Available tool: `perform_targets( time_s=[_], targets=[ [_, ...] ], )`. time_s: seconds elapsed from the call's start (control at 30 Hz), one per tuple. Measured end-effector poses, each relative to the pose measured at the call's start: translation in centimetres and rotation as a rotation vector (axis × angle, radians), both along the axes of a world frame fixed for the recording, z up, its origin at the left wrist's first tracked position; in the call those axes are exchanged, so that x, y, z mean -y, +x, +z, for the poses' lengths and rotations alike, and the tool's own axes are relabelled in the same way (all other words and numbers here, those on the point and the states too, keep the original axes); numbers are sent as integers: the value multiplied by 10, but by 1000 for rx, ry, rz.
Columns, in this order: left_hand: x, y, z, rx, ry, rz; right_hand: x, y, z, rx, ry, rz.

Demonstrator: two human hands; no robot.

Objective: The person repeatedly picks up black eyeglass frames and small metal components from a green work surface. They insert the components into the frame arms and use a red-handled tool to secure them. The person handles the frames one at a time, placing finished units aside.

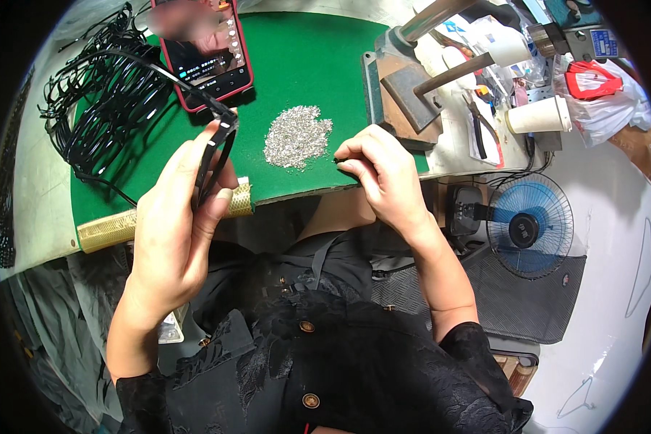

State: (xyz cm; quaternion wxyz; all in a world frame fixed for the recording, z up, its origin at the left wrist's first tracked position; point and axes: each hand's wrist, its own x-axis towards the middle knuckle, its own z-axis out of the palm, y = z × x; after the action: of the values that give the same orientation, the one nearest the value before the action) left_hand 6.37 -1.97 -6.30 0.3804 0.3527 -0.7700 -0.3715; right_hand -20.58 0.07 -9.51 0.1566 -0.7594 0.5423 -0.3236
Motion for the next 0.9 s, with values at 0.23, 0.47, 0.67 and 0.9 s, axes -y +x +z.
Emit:
perform_targets(
  time_s=[0.23,0.47,0.67,0.9],
  targets=[
    [1,-4,5,8,3,-27,-5,3,-2,-45,-29,-70],
    [2,-3,3,5,-19,-37,-3,-1,-1,-54,-1,-34],
    [4,-5,-1,1,-82,-38,-5,5,-1,14,43,-106],
    [4,-7,1,-12,-43,-56,-4,13,-4,-82,-30,-167]
  ],
)
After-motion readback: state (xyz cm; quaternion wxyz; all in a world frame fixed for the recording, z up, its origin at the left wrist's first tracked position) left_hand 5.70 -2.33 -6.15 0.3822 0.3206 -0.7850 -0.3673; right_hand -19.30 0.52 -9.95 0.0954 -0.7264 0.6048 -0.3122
